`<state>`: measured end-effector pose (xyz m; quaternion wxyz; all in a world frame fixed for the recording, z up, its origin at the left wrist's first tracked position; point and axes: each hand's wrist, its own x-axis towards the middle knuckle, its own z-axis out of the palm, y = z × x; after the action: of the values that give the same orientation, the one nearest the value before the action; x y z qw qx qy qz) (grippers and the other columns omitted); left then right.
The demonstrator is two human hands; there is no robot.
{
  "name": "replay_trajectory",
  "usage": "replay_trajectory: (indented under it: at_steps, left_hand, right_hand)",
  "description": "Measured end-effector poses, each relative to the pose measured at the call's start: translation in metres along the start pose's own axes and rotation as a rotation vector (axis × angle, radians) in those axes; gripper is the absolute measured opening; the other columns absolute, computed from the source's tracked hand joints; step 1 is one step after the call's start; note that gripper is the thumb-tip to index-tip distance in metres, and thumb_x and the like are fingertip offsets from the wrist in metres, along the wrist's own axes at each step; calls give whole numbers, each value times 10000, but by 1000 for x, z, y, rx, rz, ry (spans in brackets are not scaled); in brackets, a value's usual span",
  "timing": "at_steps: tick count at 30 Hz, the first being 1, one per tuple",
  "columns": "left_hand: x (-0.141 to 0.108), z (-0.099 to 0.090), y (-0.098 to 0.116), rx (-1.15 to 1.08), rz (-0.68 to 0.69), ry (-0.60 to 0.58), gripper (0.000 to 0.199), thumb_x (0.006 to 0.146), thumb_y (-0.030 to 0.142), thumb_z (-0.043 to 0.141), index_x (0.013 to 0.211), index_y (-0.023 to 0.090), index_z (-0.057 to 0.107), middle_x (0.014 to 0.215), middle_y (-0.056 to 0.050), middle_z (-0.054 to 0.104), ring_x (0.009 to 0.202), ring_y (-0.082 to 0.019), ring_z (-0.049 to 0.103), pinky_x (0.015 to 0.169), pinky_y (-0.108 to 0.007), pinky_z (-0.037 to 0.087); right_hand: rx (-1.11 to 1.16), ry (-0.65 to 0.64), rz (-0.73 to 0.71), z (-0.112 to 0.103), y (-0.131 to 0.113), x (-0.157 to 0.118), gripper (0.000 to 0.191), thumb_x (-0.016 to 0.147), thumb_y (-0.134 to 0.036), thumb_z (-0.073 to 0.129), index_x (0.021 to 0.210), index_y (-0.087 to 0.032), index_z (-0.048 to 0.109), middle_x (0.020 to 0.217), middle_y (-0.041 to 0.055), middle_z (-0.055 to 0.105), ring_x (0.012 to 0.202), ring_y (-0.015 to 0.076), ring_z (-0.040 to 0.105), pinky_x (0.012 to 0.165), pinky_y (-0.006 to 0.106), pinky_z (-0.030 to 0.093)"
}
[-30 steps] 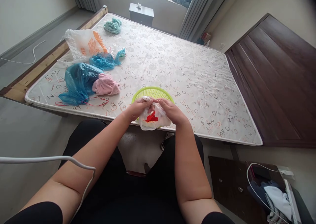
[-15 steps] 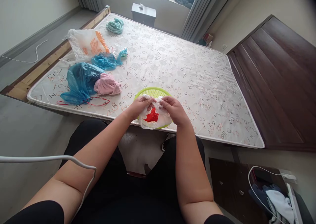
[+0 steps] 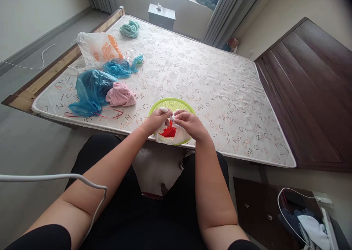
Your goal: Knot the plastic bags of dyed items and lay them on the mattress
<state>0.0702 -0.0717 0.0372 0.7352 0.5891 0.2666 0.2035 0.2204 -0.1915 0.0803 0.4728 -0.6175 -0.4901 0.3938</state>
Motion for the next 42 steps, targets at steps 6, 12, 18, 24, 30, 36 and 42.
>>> replay_trajectory:
  at_steps: [6, 12, 18, 24, 30, 36, 42]
  left_hand:
    - [-1, 4, -1, 58, 66, -34, 369, 856, 533, 685, 838, 170, 626, 608, 25, 571, 492, -95, 548, 519, -228, 434]
    - [-2, 5, -3, 106, 135, 18, 373, 870, 540, 663, 884, 169, 633, 729, 6, 616, 526, -84, 551, 556, -228, 455]
    - [-2, 8, -3, 128, 172, 60, 351, 881, 527, 661, 885, 176, 651, 671, 21, 590, 507, -85, 527, 548, -230, 441]
    - [-4, 9, -2, 172, 195, 76, 349, 879, 518, 670, 907, 171, 688, 623, 21, 579, 525, -96, 526, 569, -235, 450]
    - [-4, 9, -1, 171, 207, 74, 377, 867, 543, 671, 925, 173, 715, 630, 13, 592, 544, -110, 548, 577, -245, 464]
    - [-4, 8, -2, 164, 248, 82, 342, 883, 507, 667, 921, 172, 726, 710, -7, 642, 550, -104, 554, 587, -252, 472]
    - [-1, 7, -5, 164, 333, 96, 313, 899, 476, 658, 914, 175, 741, 943, -56, 700, 579, -88, 553, 611, -262, 491]
  right_hand:
    - [-217, 29, -1, 5, 7, 4, 269, 795, -478, 740, 736, -229, 656, 1024, 36, 642, 1008, 208, 594, 917, 373, 472]
    - [-319, 116, 149, 11, 6, 5, 287, 809, -490, 702, 752, -240, 573, 735, -19, 567, 693, 160, 503, 657, 303, 398]
    - [-315, 188, 71, 13, 4, 5, 278, 827, -486, 678, 872, -248, 542, 885, -11, 587, 764, 161, 533, 702, 310, 412]
    - [-372, 199, 56, 16, 5, 7, 214, 868, -434, 629, 859, -239, 541, 857, 2, 594, 793, 173, 536, 708, 304, 397]
    - [-468, 194, 90, 19, 5, 10, 225, 911, -412, 561, 793, -220, 556, 698, -17, 553, 660, 148, 475, 631, 284, 333]
    - [-477, 194, 86, 20, 3, 10, 270, 921, -394, 541, 719, -217, 515, 678, -17, 553, 650, 143, 472, 628, 283, 319]
    - [-438, 199, 106, 20, 3, 10, 261, 921, -441, 555, 784, -220, 551, 695, -20, 561, 650, 142, 473, 631, 281, 329]
